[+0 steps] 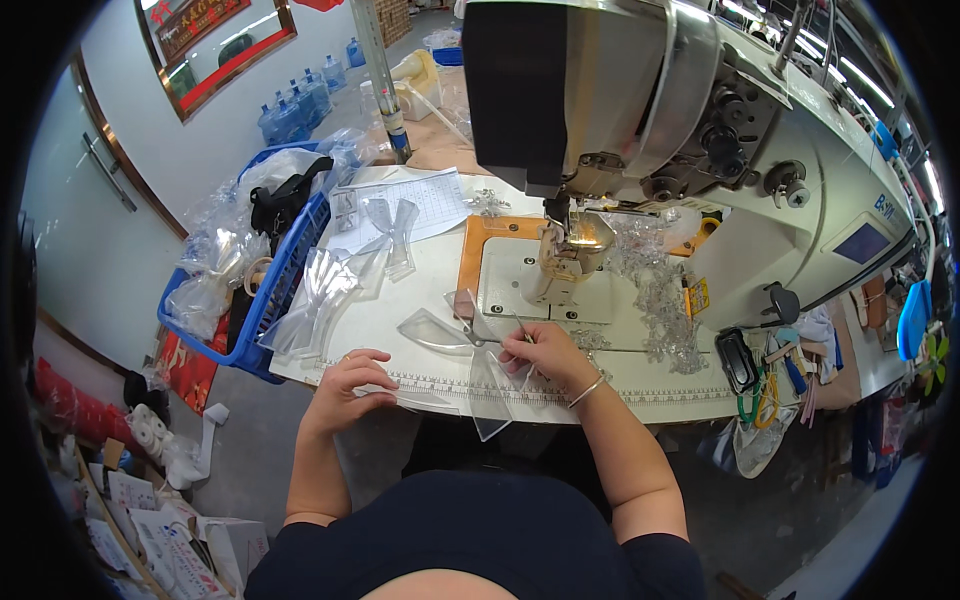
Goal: The person sews small clear plastic pieces using a sewing machine, then trims excess material with scissors. The person repeats this process for multiple items, handling each piece individually and placing finished items aside.
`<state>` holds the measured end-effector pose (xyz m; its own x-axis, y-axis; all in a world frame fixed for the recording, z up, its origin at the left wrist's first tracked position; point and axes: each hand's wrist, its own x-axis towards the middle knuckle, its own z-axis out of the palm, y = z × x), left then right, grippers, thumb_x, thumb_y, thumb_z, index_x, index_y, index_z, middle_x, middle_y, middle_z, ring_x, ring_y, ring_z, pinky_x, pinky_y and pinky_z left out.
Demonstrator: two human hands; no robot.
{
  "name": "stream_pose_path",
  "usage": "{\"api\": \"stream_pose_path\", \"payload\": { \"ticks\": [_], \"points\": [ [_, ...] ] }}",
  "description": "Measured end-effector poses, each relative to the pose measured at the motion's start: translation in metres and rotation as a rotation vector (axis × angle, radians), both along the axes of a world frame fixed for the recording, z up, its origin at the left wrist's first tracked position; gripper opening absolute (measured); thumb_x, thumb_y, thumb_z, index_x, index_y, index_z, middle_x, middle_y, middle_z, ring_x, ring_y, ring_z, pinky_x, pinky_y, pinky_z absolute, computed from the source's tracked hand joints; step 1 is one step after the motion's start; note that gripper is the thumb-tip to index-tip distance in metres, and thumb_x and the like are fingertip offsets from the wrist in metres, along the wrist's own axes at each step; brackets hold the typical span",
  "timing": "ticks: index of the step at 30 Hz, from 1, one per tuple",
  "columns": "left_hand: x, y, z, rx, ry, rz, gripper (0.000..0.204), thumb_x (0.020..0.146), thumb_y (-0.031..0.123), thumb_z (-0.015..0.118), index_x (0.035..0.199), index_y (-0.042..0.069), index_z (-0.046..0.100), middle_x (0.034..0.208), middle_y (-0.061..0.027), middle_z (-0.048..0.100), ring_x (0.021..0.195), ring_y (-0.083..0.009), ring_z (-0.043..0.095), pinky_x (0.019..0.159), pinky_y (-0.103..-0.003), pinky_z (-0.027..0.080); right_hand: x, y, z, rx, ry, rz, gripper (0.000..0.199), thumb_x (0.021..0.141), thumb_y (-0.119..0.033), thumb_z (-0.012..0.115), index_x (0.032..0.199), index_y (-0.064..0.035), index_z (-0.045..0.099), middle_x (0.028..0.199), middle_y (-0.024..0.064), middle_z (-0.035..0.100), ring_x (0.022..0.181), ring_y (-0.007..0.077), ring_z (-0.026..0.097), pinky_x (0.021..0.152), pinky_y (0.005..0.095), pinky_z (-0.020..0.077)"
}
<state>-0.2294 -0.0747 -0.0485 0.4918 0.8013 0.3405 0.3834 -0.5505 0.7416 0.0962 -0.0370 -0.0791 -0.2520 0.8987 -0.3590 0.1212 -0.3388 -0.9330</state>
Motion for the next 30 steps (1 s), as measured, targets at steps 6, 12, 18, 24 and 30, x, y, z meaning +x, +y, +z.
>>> {"api": "stream_pose_path", "payload": {
  "ticks": [6, 12, 18, 24, 30],
  "points": [
    [0.006, 0.001, -0.004, -0.008, 0.013, -0.002, 0.020, 0.068, 0.007, 0.078, 0.086, 0.009, 0.070, 0.088, -0.0043, 0.066, 0.107, -0.0264, 0.057, 0.087, -0.036, 0.047, 0.002, -0.010, -0.008, -0.043, 0.079, 0.011, 0.017, 0.090, -0.019, 0.062, 0.094, -0.0021, 0.064, 0.085, 0.0072, 0.070, 0.070, 0.0094, 0.066, 0.048, 0.0189, 0.0422],
    [0.004, -0.002, -0.001, 0.021, 0.022, -0.004, 0.020, 0.068, 0.008, 0.078, 0.086, 0.009, 0.070, 0.088, -0.0045, 0.066, 0.107, -0.0263, 0.057, 0.086, -0.036, 0.047, -0.001, -0.021, -0.002, 0.013, 0.087, -0.016, 0.021, 0.086, -0.018, 0.065, 0.095, 0.0012, 0.065, 0.085, 0.0081, 0.070, 0.066, 0.0106, 0.066, 0.051, 0.0199, 0.0454],
    [0.005, -0.005, 0.001, 0.039, 0.055, -0.010, 0.020, 0.068, 0.008, 0.078, 0.087, 0.009, 0.070, 0.087, -0.0048, 0.065, 0.106, -0.0260, 0.057, 0.086, -0.036, 0.047, -0.004, -0.020, 0.004, 0.273, -0.474, 0.025, 0.024, 0.076, -0.017, 0.071, 0.088, 0.0035, 0.069, 0.068, 0.0097, 0.068, 0.061, 0.0142, 0.065, 0.058, 0.0291, 0.0495],
    [0.008, -0.008, 0.012, 0.058, 0.059, -0.051, 0.019, 0.069, 0.008, 0.078, 0.087, 0.009, 0.071, 0.087, -0.0047, 0.065, 0.106, -0.0259, 0.058, 0.086, -0.036, 0.047, -0.001, -0.011, 0.006, 0.458, -0.711, 0.170, 0.023, 0.075, -0.019, 0.071, 0.089, -0.0013, 0.069, 0.071, 0.0127, 0.067, 0.066, 0.0249, 0.065, 0.065, 0.0341, 0.0502],
    [0.000, 0.005, 0.015, -0.212, -0.957, -0.110, 0.008, 0.085, 0.009, 0.066, 0.087, 0.009, 0.058, 0.097, -0.0070, 0.060, 0.121, -0.0317, 0.047, 0.095, -0.055, 0.046, 0.005, -0.019, 0.009, 0.763, -0.740, -0.058, 0.011, 0.077, -0.008, 0.066, 0.087, -0.0034, 0.069, 0.078, 0.0139, 0.066, 0.073, 0.0309, 0.064, 0.068, 0.0357, 0.0501]
  ]
}}
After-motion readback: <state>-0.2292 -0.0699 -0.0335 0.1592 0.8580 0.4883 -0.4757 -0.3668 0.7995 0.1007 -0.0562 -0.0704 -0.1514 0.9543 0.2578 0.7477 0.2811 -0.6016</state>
